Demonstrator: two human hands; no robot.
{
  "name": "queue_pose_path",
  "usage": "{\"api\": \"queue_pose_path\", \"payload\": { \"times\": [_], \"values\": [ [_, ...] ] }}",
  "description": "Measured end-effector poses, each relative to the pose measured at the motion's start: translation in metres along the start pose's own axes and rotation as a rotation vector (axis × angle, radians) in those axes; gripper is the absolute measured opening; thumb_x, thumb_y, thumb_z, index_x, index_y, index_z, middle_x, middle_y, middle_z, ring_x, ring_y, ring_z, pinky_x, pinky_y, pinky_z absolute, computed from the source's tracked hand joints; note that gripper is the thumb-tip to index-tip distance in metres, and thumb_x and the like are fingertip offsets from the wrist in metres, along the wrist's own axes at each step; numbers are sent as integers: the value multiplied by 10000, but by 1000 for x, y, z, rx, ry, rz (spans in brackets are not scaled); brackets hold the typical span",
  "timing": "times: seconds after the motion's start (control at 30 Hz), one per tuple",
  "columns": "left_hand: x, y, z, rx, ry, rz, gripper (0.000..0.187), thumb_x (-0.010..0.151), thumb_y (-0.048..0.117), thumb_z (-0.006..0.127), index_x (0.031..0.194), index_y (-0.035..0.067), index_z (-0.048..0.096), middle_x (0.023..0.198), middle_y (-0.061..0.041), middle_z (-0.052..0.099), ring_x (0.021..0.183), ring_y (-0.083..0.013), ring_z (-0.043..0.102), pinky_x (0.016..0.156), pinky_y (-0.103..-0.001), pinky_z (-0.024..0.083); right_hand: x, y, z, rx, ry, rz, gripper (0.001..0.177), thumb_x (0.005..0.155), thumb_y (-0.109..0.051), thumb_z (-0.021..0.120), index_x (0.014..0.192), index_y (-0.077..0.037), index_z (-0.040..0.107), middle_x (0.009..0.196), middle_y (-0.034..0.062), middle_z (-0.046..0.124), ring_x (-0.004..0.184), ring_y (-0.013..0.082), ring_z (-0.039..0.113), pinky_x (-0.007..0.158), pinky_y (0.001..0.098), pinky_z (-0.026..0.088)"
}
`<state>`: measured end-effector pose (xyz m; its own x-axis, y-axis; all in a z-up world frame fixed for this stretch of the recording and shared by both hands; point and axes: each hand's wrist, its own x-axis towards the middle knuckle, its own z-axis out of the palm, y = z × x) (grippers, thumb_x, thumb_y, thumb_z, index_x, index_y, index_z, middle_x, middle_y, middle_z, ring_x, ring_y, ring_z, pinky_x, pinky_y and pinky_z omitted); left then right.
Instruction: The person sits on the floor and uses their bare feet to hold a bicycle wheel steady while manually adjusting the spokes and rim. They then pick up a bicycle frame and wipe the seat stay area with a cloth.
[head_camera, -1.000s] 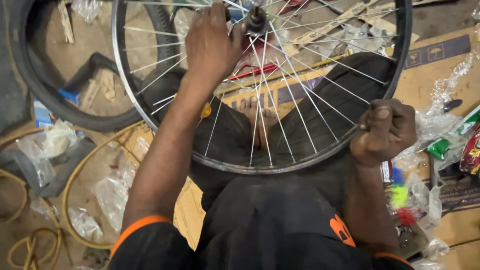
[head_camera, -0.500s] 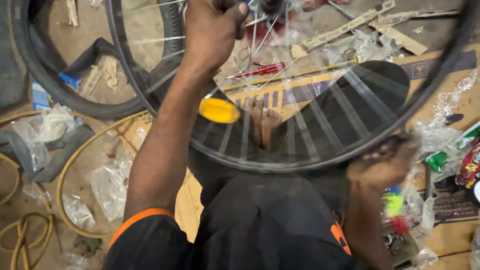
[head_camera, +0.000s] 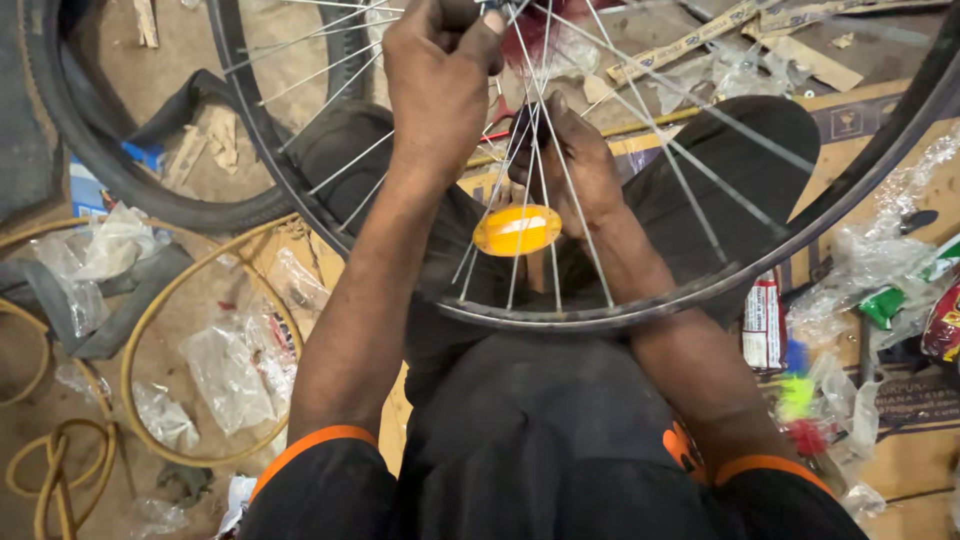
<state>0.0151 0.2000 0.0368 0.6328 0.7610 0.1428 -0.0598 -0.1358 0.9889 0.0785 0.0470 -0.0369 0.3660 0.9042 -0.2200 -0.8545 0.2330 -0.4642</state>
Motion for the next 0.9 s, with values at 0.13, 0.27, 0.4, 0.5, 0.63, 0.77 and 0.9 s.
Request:
{"api": "queue_pose_path", "payload": {
  "times": [0.13, 0.27, 0.4, 0.5, 0.63, 0.77, 0.9],
  "values": [
    [-4, -15, -4, 93, 23, -24, 134, 929, 73, 741, 874, -29, 673, 738, -39, 706, 636, -71, 625, 586, -266, 530, 3, 18, -10, -85, 100, -55, 332, 1042, -417, 642, 981, -93, 601, 820, 22, 567, 684, 130, 528, 599, 282, 426],
    [-3, -21, 2, 62, -25, -47, 181, 955, 99, 739, 863, -29, 650, 701, -38, 684, 614, -82, 609, 576, -268, 504, 9, 34, -27, -314, 264, -248, 271, 1045, -329, 633, 955, -74, 627, 754, 9, 557, 590, 106, 493, 530, 266, 400],
    [-6, -22, 12, 117, -19, -55, 183, 932, 125, 753, 856, -19, 671, 684, -43, 699, 595, -76, 641, 557, -260, 523, 14, 43, -41, -437, 445, -384, 260, 1065, -248, 578, 918, -45, 646, 717, -4, 539, 570, 86, 480, 513, 252, 388],
    [-7, -22, 18, 204, 3, -55, 177, 906, 130, 765, 846, -14, 679, 671, -52, 720, 583, -68, 660, 545, -254, 531, 11, 47, -47, -734, 482, -632, 254, 1076, -197, 535, 1029, -16, 706, 871, 30, 652, 768, 109, 571, 693, 264, 461],
    [-5, -24, 22, 216, -14, -32, 127, 900, 90, 745, 861, -16, 687, 691, -57, 728, 592, -76, 665, 553, -262, 528, 13, 42, -56, -461, 547, -483, 225, 1011, -189, 545, 846, -57, 619, 692, 7, 557, 564, 111, 520, 505, 273, 426],
    [-1, -25, 21, 207, -22, -77, 120, 877, 68, 753, 849, -24, 681, 681, -46, 713, 596, -78, 649, 539, -263, 518, 32, 37, -69, -524, 423, -456, 275, 1061, -231, 624, 844, -70, 571, 708, -18, 484, 583, 84, 438, 503, 272, 356],
    [4, -32, 17, 45, -51, -88, 70, 862, 23, 718, 833, -36, 696, 692, -40, 712, 611, -89, 669, 566, -272, 538, 26, 44, -68, -744, 373, -372, 294, 1070, -324, 597, 887, -95, 582, 700, -56, 470, 556, 50, 427, 472, 252, 341]
  ]
}}
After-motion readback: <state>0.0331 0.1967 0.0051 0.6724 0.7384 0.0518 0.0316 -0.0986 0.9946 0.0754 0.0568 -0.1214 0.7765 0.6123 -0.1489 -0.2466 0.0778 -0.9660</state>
